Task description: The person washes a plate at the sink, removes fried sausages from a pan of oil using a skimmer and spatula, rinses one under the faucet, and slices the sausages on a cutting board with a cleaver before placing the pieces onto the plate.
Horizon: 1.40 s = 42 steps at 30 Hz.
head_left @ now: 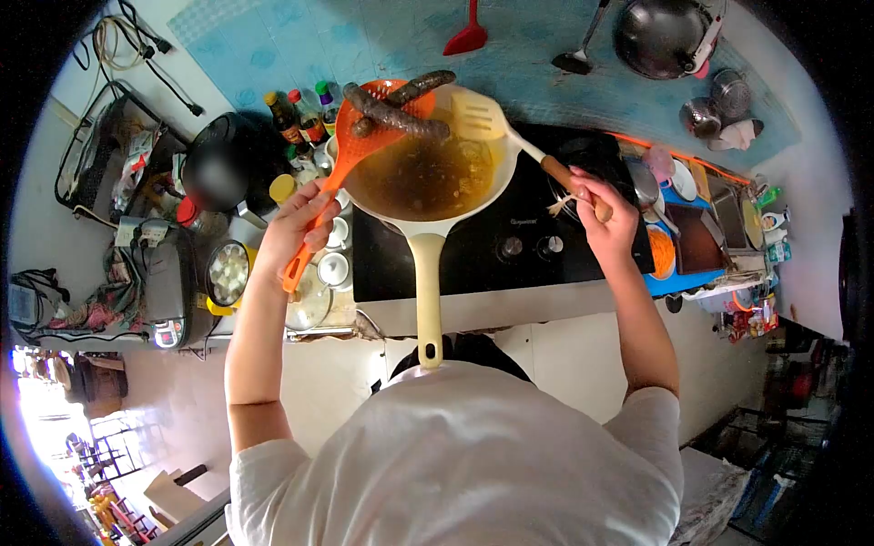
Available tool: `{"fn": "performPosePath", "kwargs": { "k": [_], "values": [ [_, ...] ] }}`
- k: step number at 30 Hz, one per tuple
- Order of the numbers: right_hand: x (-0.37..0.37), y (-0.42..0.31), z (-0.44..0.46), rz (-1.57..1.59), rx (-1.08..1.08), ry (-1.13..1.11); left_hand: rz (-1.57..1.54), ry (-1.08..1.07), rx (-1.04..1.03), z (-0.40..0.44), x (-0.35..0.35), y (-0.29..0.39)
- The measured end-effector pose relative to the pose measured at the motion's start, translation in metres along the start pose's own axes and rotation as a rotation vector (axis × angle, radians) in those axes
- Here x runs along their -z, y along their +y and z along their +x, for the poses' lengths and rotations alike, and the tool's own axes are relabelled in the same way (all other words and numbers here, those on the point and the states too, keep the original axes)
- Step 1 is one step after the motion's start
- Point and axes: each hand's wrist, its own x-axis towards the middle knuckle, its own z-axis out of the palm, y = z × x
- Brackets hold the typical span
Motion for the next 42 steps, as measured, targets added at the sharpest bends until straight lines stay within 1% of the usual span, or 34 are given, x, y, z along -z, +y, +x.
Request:
{"fn": "performPosePath", "kwargs": {
  "k": [1, 4, 7, 8, 11, 12, 16, 22, 25, 27, 28, 30, 31, 32, 37, 42],
  "values": [
    [0.0, 0.0, -0.004, 0.019, -0.004, 0.032, 0.012, -0.014, -0.002, 0.0, 0.0, 0.0],
    [-0.004, -0.001, -0.019, 0.082, -0.162, 0.077, 0.034, -0.057, 0.008, 0.001, 0.0, -0.001],
    [-0.006, -0.006, -0.016, 0.532, -0.632, 0.327, 0.022, -0.079, 0.022, 0.006, -0.003, -0.004],
    [-0.006, -0.005, -0.014, 0.635, -0.708, 0.361, 0.017, -0.067, 0.026, 0.007, -0.007, -0.006],
    [-0.016, -0.002, -0.013, 0.831, -0.791, 0.329, 0.025, -0.072, 0.01, 0.009, -0.012, -0.013],
    [-0.019, -0.012, -0.006, 0.851, -0.827, 0.32, 0.031, -0.078, 0.0, 0.01, -0.013, -0.016],
    [-0.022, -0.007, 0.004, 0.917, -0.825, 0.306, 0.01, -0.06, 0.009, 0.012, -0.021, -0.029],
    [-0.01, 0.012, 0.004, 0.966, -0.91, 0.293, 0.054, 0.02, -0.01, 0.001, -0.051, -0.056],
    [0.003, 0.021, 0.012, 0.943, -0.866, 0.254, 0.042, 0.065, 0.004, -0.001, -0.071, -0.069],
    [0.014, 0.029, 0.021, 0.92, -0.831, 0.194, 0.031, 0.084, 0.005, 0.001, -0.079, -0.077],
    [0.02, 0.031, 0.027, 0.916, -0.82, 0.164, -0.018, 0.048, -0.004, 0.001, -0.083, -0.08],
    [0.028, 0.038, 0.039, 0.914, -0.786, 0.105, -0.022, 0.073, -0.019, 0.002, -0.095, -0.084],
    [0.03, 0.043, 0.043, 0.918, -0.782, 0.099, -0.022, 0.085, -0.03, 0.002, -0.104, -0.084],
    [0.03, 0.047, 0.046, 0.921, -0.779, 0.094, -0.027, 0.167, -0.033, 0.0, -0.116, -0.087],
    [0.034, 0.053, 0.046, 0.978, -0.766, 0.093, -0.026, 0.165, -0.08, 0.003, -0.131, -0.099],
    [0.051, 0.06, 0.048, 0.985, -0.79, 0.13, -0.005, 0.183, -0.088, 0.002, -0.15, -0.094]
  ]
}}
